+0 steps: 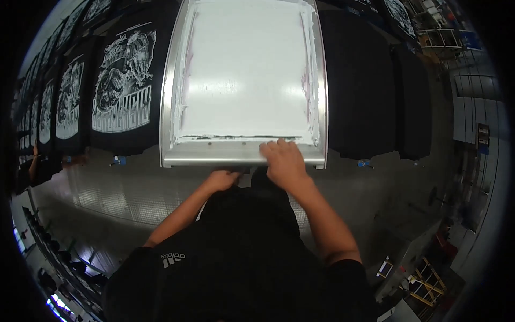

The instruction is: Using a manual screen printing press to apply white ink designs onto black t-shirts.

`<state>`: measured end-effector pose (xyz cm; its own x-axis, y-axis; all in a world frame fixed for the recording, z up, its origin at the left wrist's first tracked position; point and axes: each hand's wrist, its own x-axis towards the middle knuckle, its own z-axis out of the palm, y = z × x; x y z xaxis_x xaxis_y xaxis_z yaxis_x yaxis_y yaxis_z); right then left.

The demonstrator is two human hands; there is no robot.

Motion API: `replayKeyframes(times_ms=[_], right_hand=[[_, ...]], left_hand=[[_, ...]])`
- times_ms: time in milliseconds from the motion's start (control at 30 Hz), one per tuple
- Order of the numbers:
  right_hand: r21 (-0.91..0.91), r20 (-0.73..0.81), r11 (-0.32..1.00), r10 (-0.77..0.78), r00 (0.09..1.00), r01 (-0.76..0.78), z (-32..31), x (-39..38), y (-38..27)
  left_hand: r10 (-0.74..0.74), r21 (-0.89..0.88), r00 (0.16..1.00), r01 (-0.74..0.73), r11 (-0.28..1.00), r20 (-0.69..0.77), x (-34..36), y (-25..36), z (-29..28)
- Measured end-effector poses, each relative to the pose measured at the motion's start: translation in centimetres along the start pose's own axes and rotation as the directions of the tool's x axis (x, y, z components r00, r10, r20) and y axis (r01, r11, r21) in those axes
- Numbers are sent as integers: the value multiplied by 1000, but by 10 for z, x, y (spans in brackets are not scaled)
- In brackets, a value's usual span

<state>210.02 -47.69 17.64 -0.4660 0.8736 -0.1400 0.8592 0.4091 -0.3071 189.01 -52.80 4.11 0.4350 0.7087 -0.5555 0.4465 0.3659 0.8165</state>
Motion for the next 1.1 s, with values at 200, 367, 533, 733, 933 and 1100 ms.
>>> replayKeyframes(times_ms=[200,367,533,733,933,1100], right_hand=[[-3,3,1000,-22,1000,22,2,-14,0],[-135,11,991,4,1000,-2,-45,-12,32],[260,85,950,156,984,-173,-57,-31,139],[882,149,394,288,946,-259,-4,1,170],[940,79,272,417,906,-207,-23,-25,190],[947,69,245,482,873,-210,-80,-113,281]], left_hand=[[58,284,969,13,959,-239,-4,-1,13],[-184,165,950,230,959,-252,-29,37,5],[18,87,855,32,996,-518,-79,37,-60],[-53,-45,483,28,999,-874,-48,-62,-208],[-129,-328,585,-249,911,-801,-5,-23,-160],[-203,-411,591,-240,880,-780,14,88,-38]])
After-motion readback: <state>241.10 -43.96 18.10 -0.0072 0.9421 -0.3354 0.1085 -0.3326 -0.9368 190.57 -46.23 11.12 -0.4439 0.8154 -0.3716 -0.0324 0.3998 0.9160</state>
